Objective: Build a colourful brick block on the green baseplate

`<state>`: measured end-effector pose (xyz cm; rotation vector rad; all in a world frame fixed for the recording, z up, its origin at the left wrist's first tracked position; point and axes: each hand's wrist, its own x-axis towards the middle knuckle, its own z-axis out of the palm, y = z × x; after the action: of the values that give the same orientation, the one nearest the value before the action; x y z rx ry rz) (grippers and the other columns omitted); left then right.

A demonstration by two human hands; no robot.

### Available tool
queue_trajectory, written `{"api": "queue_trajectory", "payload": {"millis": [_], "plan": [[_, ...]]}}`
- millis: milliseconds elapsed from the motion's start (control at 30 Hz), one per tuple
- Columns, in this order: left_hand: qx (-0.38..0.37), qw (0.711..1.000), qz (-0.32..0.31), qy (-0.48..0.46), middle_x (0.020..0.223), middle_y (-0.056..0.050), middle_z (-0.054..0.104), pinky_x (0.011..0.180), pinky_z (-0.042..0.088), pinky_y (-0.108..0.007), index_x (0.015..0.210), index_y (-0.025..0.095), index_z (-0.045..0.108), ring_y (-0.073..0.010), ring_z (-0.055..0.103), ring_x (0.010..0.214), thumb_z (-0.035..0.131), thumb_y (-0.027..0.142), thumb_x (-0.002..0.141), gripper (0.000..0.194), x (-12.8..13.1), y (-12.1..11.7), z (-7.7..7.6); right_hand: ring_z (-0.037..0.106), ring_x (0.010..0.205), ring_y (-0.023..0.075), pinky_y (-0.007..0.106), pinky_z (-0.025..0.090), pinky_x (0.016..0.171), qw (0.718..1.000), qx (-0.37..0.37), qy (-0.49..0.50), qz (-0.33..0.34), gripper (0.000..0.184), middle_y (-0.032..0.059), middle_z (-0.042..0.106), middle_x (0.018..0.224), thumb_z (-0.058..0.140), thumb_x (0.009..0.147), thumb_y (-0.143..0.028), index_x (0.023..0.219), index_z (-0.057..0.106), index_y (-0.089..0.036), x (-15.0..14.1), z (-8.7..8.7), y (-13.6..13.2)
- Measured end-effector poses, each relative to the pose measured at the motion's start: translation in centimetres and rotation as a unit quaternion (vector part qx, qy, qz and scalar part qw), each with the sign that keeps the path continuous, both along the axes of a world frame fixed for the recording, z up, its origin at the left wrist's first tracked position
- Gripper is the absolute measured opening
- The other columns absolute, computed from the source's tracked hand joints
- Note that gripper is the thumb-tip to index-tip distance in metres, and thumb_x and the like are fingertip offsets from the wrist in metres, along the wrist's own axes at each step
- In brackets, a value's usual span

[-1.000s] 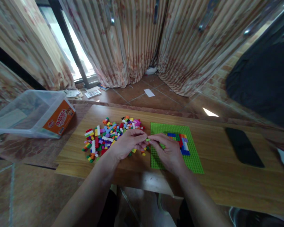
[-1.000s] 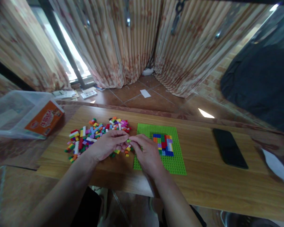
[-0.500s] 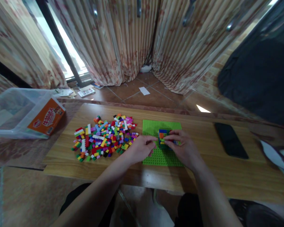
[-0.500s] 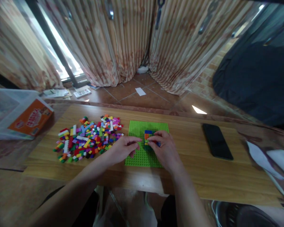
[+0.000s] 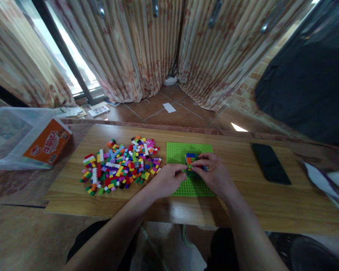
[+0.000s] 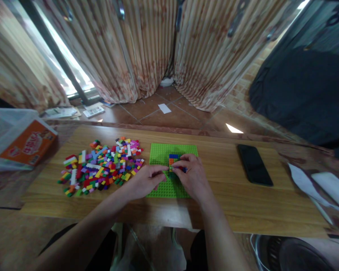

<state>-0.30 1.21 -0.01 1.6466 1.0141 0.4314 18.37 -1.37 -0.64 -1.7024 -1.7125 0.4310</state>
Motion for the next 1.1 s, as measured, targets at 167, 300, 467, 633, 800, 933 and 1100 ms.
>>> {"api": "queue_trajectory", "payload": {"millis": [167, 300, 467, 633, 800, 933, 1100], "plan": [[0.037, 0.999, -0.018, 0.019, 0.062, 0.0, 0.059, 0.054, 0.039, -0.022, 0.122, 0.01, 0.066, -0.0131, 0.052, 0.059, 0.049, 0.024, 0.083, 0.045, -0.08, 0.05, 0.08, 0.057, 0.099, 0.0243, 0.045, 0.045, 0.091, 1.0, -0.01, -0.002, -0.001, 0.009, 0.0058, 0.062, 0.101, 0.071, 0.073, -0.023, 0.077, 0.078, -0.029, 0.03, 0.11, 0.04], [0.045, 0.999, -0.019, 0.016, 0.059, 0.001, 0.056, 0.055, 0.038, -0.022, 0.121, 0.009, 0.066, -0.0128, 0.051, 0.058, 0.049, 0.024, 0.084, 0.044, -0.09, 0.02, 0.15, 0.057, 0.1, 0.0245, 0.045, 0.045, 0.092, 1.0, -0.007, -0.004, 0.005, 0.01, 0.0057, 0.061, 0.101, 0.07, 0.075, -0.023, 0.077, 0.077, -0.029, 0.03, 0.19, -0.05], [0.047, 0.998, -0.022, 0.022, 0.057, 0.002, 0.053, 0.053, 0.034, -0.022, 0.117, 0.011, 0.068, -0.0119, 0.048, 0.057, 0.051, 0.023, 0.083, 0.04, -0.1, 0.01, 0.4, 0.057, 0.099, 0.0241, 0.044, 0.045, 0.091, 1.0, -0.004, -0.008, 0.002, 0.009, 0.0056, 0.061, 0.101, 0.071, 0.074, -0.023, 0.076, 0.077, -0.028, -0.02, 0.16, 0.01], [0.059, 0.998, -0.023, 0.03, 0.059, 0.002, 0.052, 0.052, 0.032, -0.022, 0.109, 0.012, 0.071, -0.0112, 0.046, 0.056, 0.05, 0.022, 0.083, 0.035, -0.04, -0.1, 0.55, 0.056, 0.099, 0.0248, 0.045, 0.045, 0.09, 1.0, 0.004, -0.022, 0.0, 0.01, 0.0061, 0.062, 0.1, 0.07, 0.074, -0.022, 0.077, 0.077, -0.028, -0.14, 0.12, 0.06], [0.066, 0.997, -0.019, 0.031, 0.059, 0.002, 0.053, 0.053, 0.033, -0.022, 0.102, 0.012, 0.072, -0.0119, 0.048, 0.058, 0.05, 0.023, 0.084, 0.03, -0.03, -0.11, 0.55, 0.058, 0.097, 0.0242, 0.045, 0.046, 0.089, 1.0, 0.004, -0.014, -0.004, 0.009, 0.0055, 0.063, 0.099, 0.07, 0.073, -0.022, 0.076, 0.077, -0.029, -0.14, 0.12, 0.08], [0.067, 0.997, -0.02, 0.03, 0.059, 0.002, 0.053, 0.054, 0.033, -0.022, 0.091, 0.013, 0.071, -0.0119, 0.049, 0.059, 0.05, 0.022, 0.084, 0.025, -0.05, -0.07, 0.71, 0.059, 0.098, 0.0243, 0.045, 0.046, 0.09, 1.0, -0.005, 0.009, -0.009, 0.007, 0.0062, 0.064, 0.1, 0.07, 0.073, -0.026, 0.078, 0.075, -0.026, 0.09, 0.12, 0.18], [0.068, 0.997, -0.022, 0.038, 0.057, 0.003, 0.052, 0.054, 0.032, -0.022, 0.086, 0.014, 0.069, -0.0118, 0.047, 0.057, 0.05, 0.023, 0.084, 0.022, -0.07, -0.09, 0.75, 0.06, 0.099, 0.0242, 0.046, 0.044, 0.093, 1.0, -0.013, 0.026, -0.006, 0.009, 0.0059, 0.066, 0.096, 0.065, 0.076, -0.029, 0.077, 0.073, -0.025, 0.23, 0.23, 0.31]]}}
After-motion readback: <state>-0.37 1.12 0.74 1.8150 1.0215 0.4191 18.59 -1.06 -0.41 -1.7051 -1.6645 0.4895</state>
